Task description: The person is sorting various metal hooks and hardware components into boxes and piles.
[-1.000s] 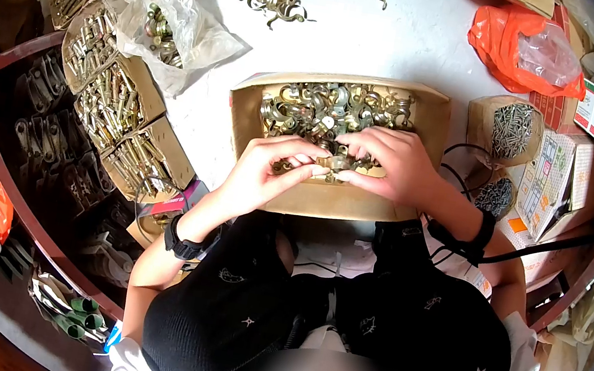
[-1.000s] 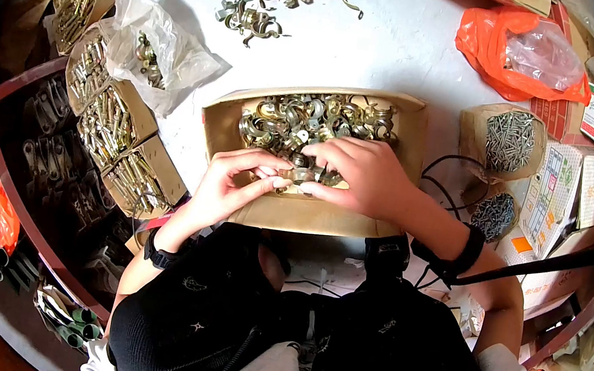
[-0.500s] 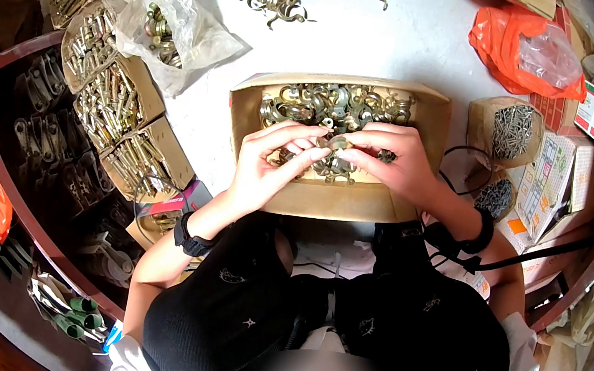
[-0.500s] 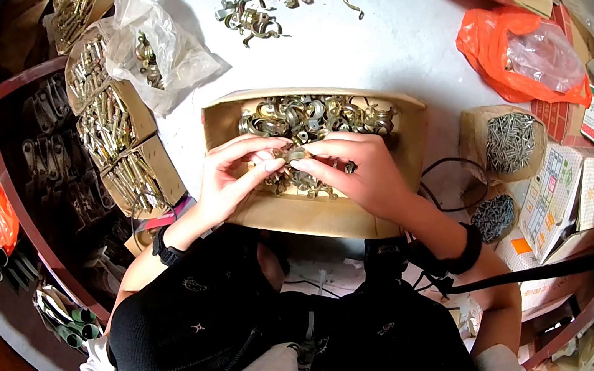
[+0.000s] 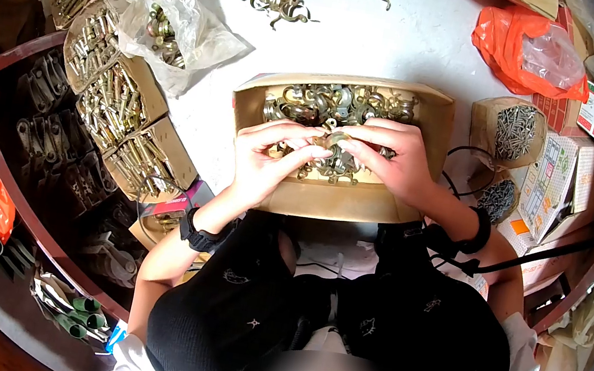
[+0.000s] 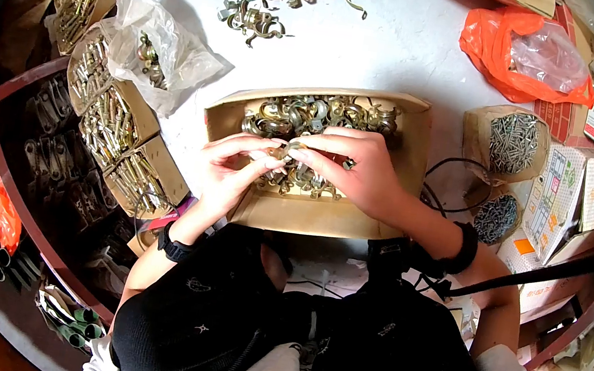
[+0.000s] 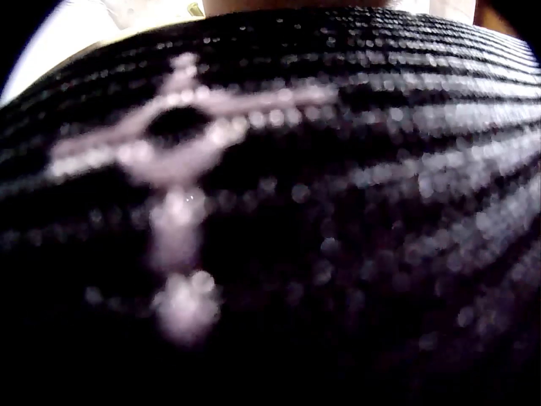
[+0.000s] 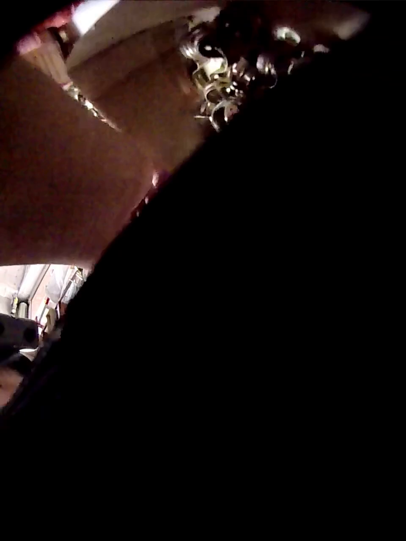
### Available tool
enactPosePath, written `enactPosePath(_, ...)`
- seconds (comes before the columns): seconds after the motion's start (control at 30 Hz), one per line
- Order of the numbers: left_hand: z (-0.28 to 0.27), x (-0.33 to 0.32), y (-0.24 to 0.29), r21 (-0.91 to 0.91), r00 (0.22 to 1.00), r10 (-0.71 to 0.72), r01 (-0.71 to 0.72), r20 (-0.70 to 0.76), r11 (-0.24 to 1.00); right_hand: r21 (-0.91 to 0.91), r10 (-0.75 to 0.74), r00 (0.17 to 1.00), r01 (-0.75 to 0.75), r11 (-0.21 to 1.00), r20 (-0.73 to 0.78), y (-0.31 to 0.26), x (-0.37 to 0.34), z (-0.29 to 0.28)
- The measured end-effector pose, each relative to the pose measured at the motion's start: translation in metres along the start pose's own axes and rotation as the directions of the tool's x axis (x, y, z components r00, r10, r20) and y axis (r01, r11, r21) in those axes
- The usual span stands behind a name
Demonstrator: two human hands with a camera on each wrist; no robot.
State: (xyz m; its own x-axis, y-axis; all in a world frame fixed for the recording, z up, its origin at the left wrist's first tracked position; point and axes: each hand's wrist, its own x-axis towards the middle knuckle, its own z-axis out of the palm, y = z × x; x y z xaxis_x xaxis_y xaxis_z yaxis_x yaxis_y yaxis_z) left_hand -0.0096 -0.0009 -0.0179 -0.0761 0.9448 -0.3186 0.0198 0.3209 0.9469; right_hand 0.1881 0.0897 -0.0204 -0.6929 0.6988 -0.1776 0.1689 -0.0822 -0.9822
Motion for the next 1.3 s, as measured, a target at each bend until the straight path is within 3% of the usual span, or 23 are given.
enactPosePath(0.1, 0.006, 0.001, 0.006, -0.158, 0.993, -0.106, 0.098, -0.044, 0.983, 0.042, 0.092, 0.996, -0.092, 0.995, -0.001, -0.004, 0.002, 0.001)
enactPosePath(0.2, 0.008, 0.002, 0.002, -0.238, 0.987, -0.119, 0.09, -0.11, 0.967, 0.058, 0.124, 0.99, -0.12, 0.991, -0.071, -0.003, 0.002, 0.004)
enactPosePath(0.27, 0.006, 0.002, 0.0, -0.241, 0.987, -0.121, 0.092, -0.109, 0.966, -0.145, 0.004, 0.992, -0.022, 0.989, -0.122, 0.0, 0.001, 0.004)
enactPosePath(0.3, 0.005, 0.002, -0.001, -0.232, 0.991, -0.104, 0.082, -0.085, 0.969, -0.144, 0.002, 0.992, -0.02, 0.989, -0.124, 0.001, 0.001, 0.003)
enactPosePath(0.37, 0.007, 0.005, 0.001, -0.223, 0.995, -0.087, 0.072, -0.057, 0.972, -0.427, -0.224, 0.971, 0.168, 0.888, -0.085, 0.003, 0.001, 0.0)
enactPosePath(0.4, 0.011, 0.008, 0.005, -0.263, 0.996, -0.078, 0.063, -0.048, 0.963, -0.429, -0.226, 0.97, 0.168, 0.888, -0.088, 0.003, 0.001, 0.0)
enactPosePath(0.47, 0.013, 0.009, 0.005, -0.261, 0.998, -0.06, 0.06, 0.007, 0.963, -0.605, -0.374, 0.928, 0.295, 0.74, -0.006, 0.002, 0.002, -0.002)
enactPosePath(0.6, 0.016, 0.005, -0.002, -0.265, 0.987, -0.159, 0.148, -0.019, 0.953, -0.544, -0.354, 0.935, 0.288, 0.788, -0.019, 0.009, 0.003, 0.002)
enactPosePath(0.77, 0.013, 0.004, -0.003, -0.139, 0.991, -0.133, 0.128, -0.021, 0.982, -0.503, -0.326, 0.945, 0.277, 0.819, -0.009, 0.01, 0.005, -0.006)
enactPosePath(0.8, 0.013, 0.004, -0.001, -0.138, 0.992, -0.127, 0.124, -0.013, 0.983, -0.562, -0.36, 0.93, 0.335, 0.756, 0.071, 0.012, 0.006, -0.008)
enactPosePath(0.93, 0.013, 0.005, -0.006, -0.15, 0.992, -0.128, 0.13, 0.021, 0.98, -0.567, -0.341, 0.92, 0.388, 0.727, 0.192, 0.011, 0.009, -0.011)
enactPosePath(1.03, 0.007, 0.005, -0.008, -0.198, 0.979, -0.148, 0.175, 0.141, 0.964, -0.562, -0.221, 0.94, 0.334, 0.757, 0.261, 0.008, 0.007, -0.013)
enactPosePath(1.2, 0.002, 0.0, -0.012, -0.148, 0.959, -0.163, 0.2, 0.232, 0.968, -0.616, -0.151, 0.926, 0.345, 0.708, 0.346, 0.01, -0.001, -0.013)
enactPosePath(1.3, 0.004, -0.001, -0.008, -0.112, 0.951, -0.168, 0.202, 0.258, 0.973, -0.546, -0.255, 0.915, 0.392, 0.74, 0.312, 0.016, -0.004, -0.01)
